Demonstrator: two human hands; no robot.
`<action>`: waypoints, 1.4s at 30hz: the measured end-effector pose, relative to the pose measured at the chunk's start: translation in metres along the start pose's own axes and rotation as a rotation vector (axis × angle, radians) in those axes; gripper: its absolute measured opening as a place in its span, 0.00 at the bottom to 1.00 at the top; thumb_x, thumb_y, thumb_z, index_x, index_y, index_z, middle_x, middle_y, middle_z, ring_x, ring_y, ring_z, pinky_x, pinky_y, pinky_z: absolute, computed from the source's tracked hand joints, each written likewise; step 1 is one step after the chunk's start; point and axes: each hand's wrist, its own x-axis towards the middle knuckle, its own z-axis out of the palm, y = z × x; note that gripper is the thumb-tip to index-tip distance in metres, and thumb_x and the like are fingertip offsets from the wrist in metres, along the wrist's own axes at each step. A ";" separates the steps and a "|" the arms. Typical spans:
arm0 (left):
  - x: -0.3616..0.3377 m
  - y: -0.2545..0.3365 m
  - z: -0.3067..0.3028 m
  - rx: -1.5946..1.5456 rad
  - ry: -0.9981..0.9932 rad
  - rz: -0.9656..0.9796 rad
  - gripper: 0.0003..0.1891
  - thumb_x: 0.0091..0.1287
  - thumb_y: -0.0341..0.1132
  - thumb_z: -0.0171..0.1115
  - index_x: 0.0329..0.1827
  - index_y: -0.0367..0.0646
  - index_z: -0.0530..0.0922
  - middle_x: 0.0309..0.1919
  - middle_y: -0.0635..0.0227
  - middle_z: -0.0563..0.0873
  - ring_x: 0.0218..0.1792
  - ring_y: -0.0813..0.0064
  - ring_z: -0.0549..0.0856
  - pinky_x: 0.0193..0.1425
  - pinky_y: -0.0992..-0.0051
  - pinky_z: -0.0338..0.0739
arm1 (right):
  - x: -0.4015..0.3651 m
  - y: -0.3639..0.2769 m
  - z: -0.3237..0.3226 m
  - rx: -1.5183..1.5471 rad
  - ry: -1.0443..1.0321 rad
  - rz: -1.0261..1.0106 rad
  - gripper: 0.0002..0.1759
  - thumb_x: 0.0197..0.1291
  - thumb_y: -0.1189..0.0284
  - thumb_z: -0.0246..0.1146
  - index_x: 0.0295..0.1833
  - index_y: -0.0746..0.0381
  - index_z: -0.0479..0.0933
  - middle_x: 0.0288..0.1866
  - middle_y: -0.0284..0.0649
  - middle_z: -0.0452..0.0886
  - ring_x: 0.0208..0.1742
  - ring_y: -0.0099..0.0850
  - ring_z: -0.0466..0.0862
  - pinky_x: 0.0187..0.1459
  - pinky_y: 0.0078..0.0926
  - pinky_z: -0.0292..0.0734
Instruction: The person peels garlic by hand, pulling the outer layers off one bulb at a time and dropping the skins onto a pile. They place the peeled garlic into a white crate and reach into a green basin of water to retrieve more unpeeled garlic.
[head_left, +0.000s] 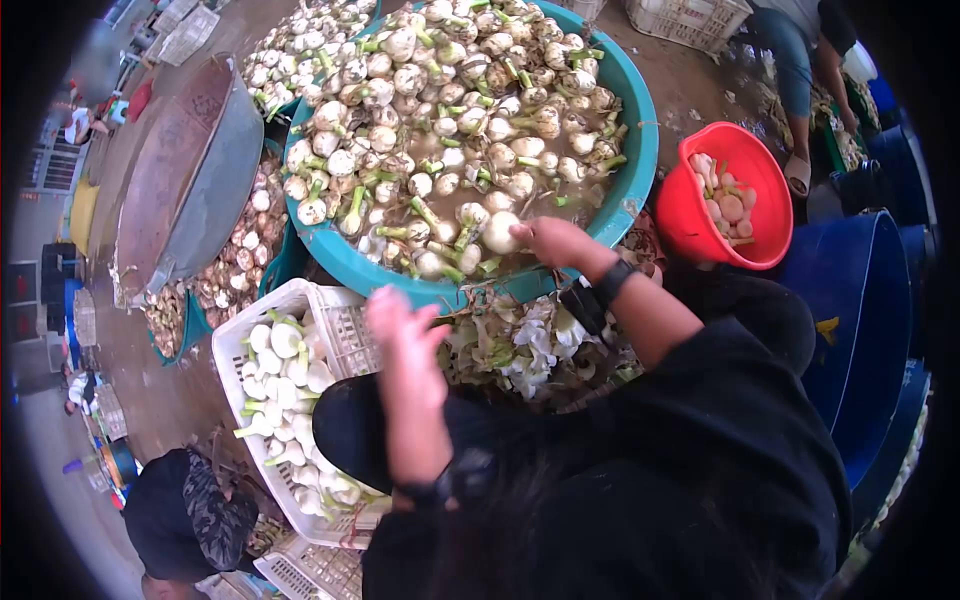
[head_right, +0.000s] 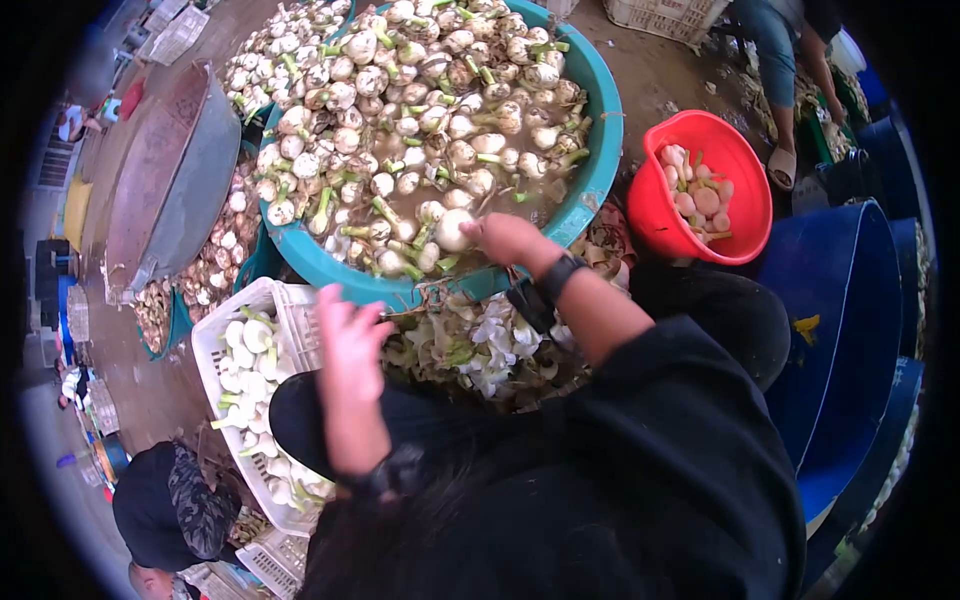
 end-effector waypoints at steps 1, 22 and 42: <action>0.004 0.002 0.035 -0.042 0.035 -0.287 0.29 0.64 0.51 0.51 0.63 0.48 0.57 0.56 0.63 0.66 0.42 0.67 0.76 0.34 0.77 0.73 | -0.022 -0.022 -0.007 0.104 -0.020 -0.057 0.26 0.65 0.54 0.43 0.37 0.66 0.76 0.36 0.55 0.78 0.40 0.50 0.77 0.42 0.42 0.71; 0.014 -0.015 0.046 0.370 -0.553 -0.062 0.28 0.62 0.35 0.56 0.65 0.41 0.61 0.50 0.65 0.76 0.48 0.77 0.76 0.49 0.77 0.72 | -0.080 -0.039 0.014 0.625 0.208 -0.190 0.15 0.57 0.64 0.60 0.32 0.68 0.78 0.16 0.32 0.73 0.18 0.21 0.68 0.22 0.25 0.66; 0.016 -0.018 0.029 -0.197 0.128 -0.141 0.12 0.62 0.43 0.59 0.40 0.44 0.73 0.27 0.71 0.80 0.22 0.83 0.78 0.23 0.84 0.72 | -0.112 -0.005 0.041 -0.270 -0.119 -0.157 0.16 0.54 0.58 0.58 0.34 0.60 0.78 0.29 0.46 0.79 0.34 0.42 0.80 0.33 0.39 0.75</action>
